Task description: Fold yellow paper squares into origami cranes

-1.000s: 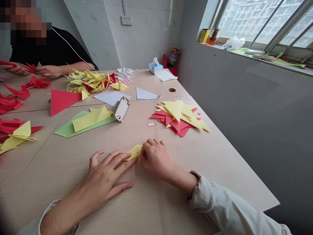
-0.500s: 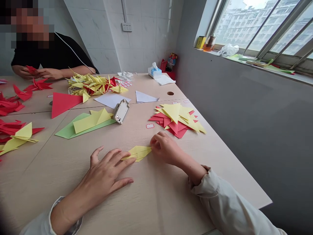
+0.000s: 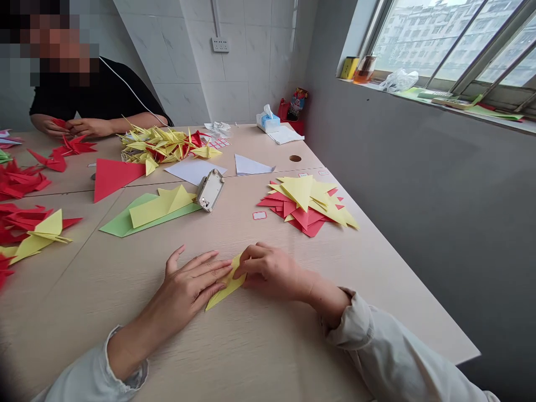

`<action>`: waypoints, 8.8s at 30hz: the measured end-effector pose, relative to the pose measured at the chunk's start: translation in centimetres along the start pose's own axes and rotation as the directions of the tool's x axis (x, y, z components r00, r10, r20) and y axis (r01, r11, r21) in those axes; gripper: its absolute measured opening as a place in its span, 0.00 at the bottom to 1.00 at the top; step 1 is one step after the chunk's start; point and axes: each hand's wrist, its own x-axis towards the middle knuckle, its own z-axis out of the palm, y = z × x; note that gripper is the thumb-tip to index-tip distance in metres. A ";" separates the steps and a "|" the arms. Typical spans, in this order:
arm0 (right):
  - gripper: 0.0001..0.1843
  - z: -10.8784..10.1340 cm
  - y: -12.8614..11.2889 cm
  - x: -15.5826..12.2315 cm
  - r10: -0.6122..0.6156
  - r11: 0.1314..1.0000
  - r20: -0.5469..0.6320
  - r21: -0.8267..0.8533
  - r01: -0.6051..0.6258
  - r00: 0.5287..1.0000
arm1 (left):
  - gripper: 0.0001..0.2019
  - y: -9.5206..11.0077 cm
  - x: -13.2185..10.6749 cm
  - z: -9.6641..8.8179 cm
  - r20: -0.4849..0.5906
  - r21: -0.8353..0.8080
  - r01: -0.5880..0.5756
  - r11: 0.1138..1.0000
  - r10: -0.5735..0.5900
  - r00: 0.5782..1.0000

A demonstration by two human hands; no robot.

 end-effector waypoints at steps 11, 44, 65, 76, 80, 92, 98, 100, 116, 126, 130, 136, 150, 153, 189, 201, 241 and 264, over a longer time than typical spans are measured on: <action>0.08 0.2 0.5 0.9 -0.007 1.000 0.012 -0.028 0.007 1.000 | 0.15 0.3 -0.4 -0.3 0.008 0.016 0.008 1.000 -0.008 1.000; 0.05 1.6 -0.8 2.1 0.243 0.942 -0.020 -0.235 -0.241 0.970 | 0.12 -0.4 -0.9 -1.4 0.122 -0.073 -0.062 0.995 0.070 0.990; 0.06 -1.4 1.8 1.2 0.276 0.941 0.063 0.187 -0.283 0.959 | 0.21 0.1 -1.2 -0.9 0.104 -0.037 -0.038 0.999 0.042 0.994; 0.05 0.3 0.2 1.7 0.245 0.961 0.050 -0.141 -0.236 0.968 | 0.22 0.1 -1.2 -1.2 0.161 -0.049 -0.045 0.998 0.052 0.986; 0.05 0.2 -0.5 2.1 0.284 0.926 0.086 -0.283 -0.250 0.955 | 0.25 0.4 -1.2 -1.0 0.157 0.019 -0.068 0.997 0.064 0.985; 0.03 -0.7 -1.1 3.2 0.467 0.834 0.099 -0.381 -0.400 0.879 | 0.25 1.4 -1.3 -0.6 0.101 0.140 -0.082 0.987 0.068 0.993; 0.02 -2.5 1.1 1.9 0.409 0.872 -0.045 -0.276 -0.405 0.911 | 0.30 0.8 -1.4 -0.4 0.107 0.108 -0.082 0.991 0.070 0.992; 0.11 -2.0 1.0 1.7 0.260 0.936 -0.048 -0.233 -0.264 0.964 | 0.28 0.2 -1.4 -0.2 0.087 0.077 -0.082 0.994 0.075 0.993; 0.15 -0.4 -1.1 2.0 -0.096 0.947 -0.086 -0.315 0.065 0.992 | 0.05 -0.8 -0.6 -0.7 -0.125 -0.140 0.173 0.975 -0.191 0.974; 0.09 1.1 0.8 2.2 -0.151 0.964 0.078 -0.208 0.164 0.985 | 0.14 -1.0 -1.1 -1.6 0.048 -0.061 0.034 0.998 -0.031 0.998; 0.09 0.7 0.8 2.4 -0.090 0.994 0.081 -0.062 0.095 0.993 | 0.11 -1.7 -0.9 -1.3 0.043 -0.084 0.036 0.996 -0.032 0.999; 0.04 0.6 0.5 3.3 0.113 0.994 0.097 0.005 -0.114 0.989 | 0.12 -2.1 -0.7 -0.9 0.055 -0.116 0.029 0.993 -0.023 0.998; 0.08 1.8 -1.1 4.2 0.301 0.951 0.004 -0.079 -0.300 0.954 | 0.14 -1.3 -0.6 -1.0 0.068 -0.043 -0.002 0.999 0.004 0.998; 0.07 1.5 -0.9 4.2 0.326 0.945 0.006 -0.030 -0.326 0.945 | 0.18 -1.1 -0.6 -1.1 0.070 0.011 -0.013 1.000 0.012 0.997; 0.12 0.0 -1.1 2.2 -0.111 0.960 0.209 0.274 0.051 0.972 | 0.10 -2.0 -0.5 -0.9 -0.049 0.108 0.060 0.992 -0.055 0.997; 0.07 0.4 1.1 2.4 -0.074 0.997 0.060 0.014 0.073 0.995 | 0.09 -1.5 -0.5 -0.5 -0.038 0.004 -0.003 1.000 0.003 0.999; 0.05 2.1 -1.3 3.7 0.228 0.966 0.044 -0.134 -0.221 0.973 | 0.11 -0.9 -1.0 -1.0 0.040 0.023 0.055 0.998 -0.055 0.998; 0.06 2.2 -1.5 3.7 0.240 0.942 0.062 -0.257 -0.217 0.969 | 0.09 -1.6 -1.7 -1.1 0.029 -0.039 -0.022 0.999 0.023 0.999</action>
